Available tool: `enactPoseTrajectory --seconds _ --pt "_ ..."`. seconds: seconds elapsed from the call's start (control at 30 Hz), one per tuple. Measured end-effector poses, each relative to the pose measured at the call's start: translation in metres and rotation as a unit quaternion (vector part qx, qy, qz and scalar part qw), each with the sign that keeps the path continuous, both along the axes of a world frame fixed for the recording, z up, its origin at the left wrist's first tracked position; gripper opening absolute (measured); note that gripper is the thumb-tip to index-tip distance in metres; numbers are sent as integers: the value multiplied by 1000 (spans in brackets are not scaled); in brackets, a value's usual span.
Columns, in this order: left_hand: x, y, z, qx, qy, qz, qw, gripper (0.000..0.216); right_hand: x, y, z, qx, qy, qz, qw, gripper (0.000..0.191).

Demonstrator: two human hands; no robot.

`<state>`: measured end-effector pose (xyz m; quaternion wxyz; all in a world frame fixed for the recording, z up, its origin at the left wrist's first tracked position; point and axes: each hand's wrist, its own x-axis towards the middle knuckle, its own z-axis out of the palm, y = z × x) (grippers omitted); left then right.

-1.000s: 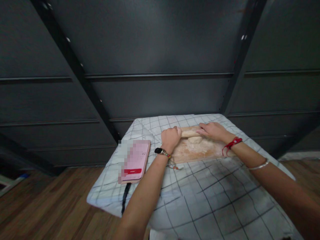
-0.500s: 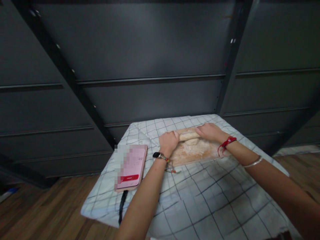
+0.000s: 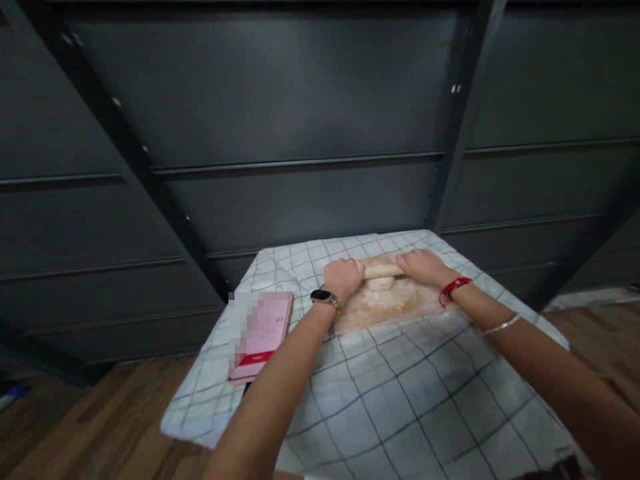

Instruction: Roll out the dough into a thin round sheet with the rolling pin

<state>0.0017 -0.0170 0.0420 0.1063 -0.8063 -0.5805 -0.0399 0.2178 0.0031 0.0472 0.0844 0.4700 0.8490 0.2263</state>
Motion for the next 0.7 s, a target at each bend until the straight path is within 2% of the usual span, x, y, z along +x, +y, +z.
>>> enactPoseTrajectory --seconds 0.07,0.13,0.2,0.27,0.33,0.4,0.47,0.53,0.6,0.7 --pt "-2 1 13 -4 7 0 1000 35 -2 2 20 -5 -20 3 1000 30" --pt "-6 2 39 26 1 11 1000 38 -6 4 50 22 -10 -13 1000 34" --pt "-9 2 66 85 -24 61 994 44 -8 5 75 79 26 -42 996 40" --pt "-11 0 77 137 -38 82 986 48 -10 2 78 113 54 -48 991 41" --pt "-12 -3 64 103 -18 63 992 44 -12 -1 58 88 46 -19 995 36" --pt "-13 -4 36 38 26 3 999 37 -15 -2 27 37 29 -3 999 31" --pt "-14 -4 12 -3 50 -9 999 34 -17 -1 4 -4 23 7 1000 29" --pt "-14 -3 8 -13 56 -35 998 32 -16 1 3 -19 16 6 1000 30" --pt "-13 1 27 2 24 -21 999 34 -12 1 26 -7 7 1 1000 29" --pt "-12 8 75 69 -33 23 997 51 -5 -2 77 67 14 -18 997 33"
